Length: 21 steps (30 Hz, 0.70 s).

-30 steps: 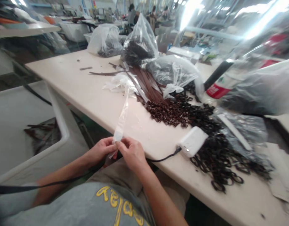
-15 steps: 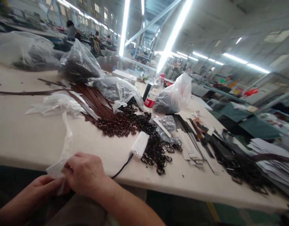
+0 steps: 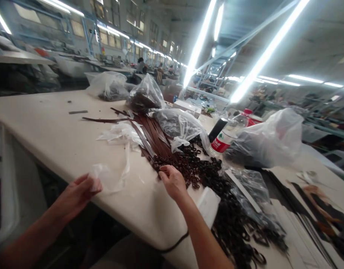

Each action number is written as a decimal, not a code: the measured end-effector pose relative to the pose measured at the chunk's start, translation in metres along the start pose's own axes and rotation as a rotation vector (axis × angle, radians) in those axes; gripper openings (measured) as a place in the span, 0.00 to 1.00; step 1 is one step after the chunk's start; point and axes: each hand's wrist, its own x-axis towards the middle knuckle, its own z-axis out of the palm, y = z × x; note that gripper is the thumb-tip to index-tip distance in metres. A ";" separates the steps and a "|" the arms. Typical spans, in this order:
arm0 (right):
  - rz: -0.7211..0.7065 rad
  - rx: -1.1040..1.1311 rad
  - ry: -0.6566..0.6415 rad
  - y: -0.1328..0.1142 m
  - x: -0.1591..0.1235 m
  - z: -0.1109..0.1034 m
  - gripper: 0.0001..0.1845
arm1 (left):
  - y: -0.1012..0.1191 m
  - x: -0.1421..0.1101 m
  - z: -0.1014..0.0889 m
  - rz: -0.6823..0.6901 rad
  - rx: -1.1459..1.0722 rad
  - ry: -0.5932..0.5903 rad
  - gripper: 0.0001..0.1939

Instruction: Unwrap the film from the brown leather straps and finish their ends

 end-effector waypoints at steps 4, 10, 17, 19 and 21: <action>0.011 -0.109 0.048 0.007 0.040 0.002 0.16 | 0.021 0.041 -0.001 0.186 -0.061 0.236 0.24; 0.046 -0.257 0.030 0.011 0.114 0.013 0.22 | -0.006 0.073 -0.001 0.187 0.274 0.158 0.19; 0.182 -0.420 -0.084 0.025 0.181 0.036 0.27 | -0.015 0.077 0.001 0.064 0.334 0.047 0.20; 0.229 -0.454 -0.114 0.027 0.192 0.038 0.33 | -0.015 0.076 0.000 0.045 0.342 0.025 0.21; 0.266 -0.482 -0.133 0.025 0.201 0.040 0.40 | -0.016 0.076 0.001 0.029 0.355 -0.008 0.21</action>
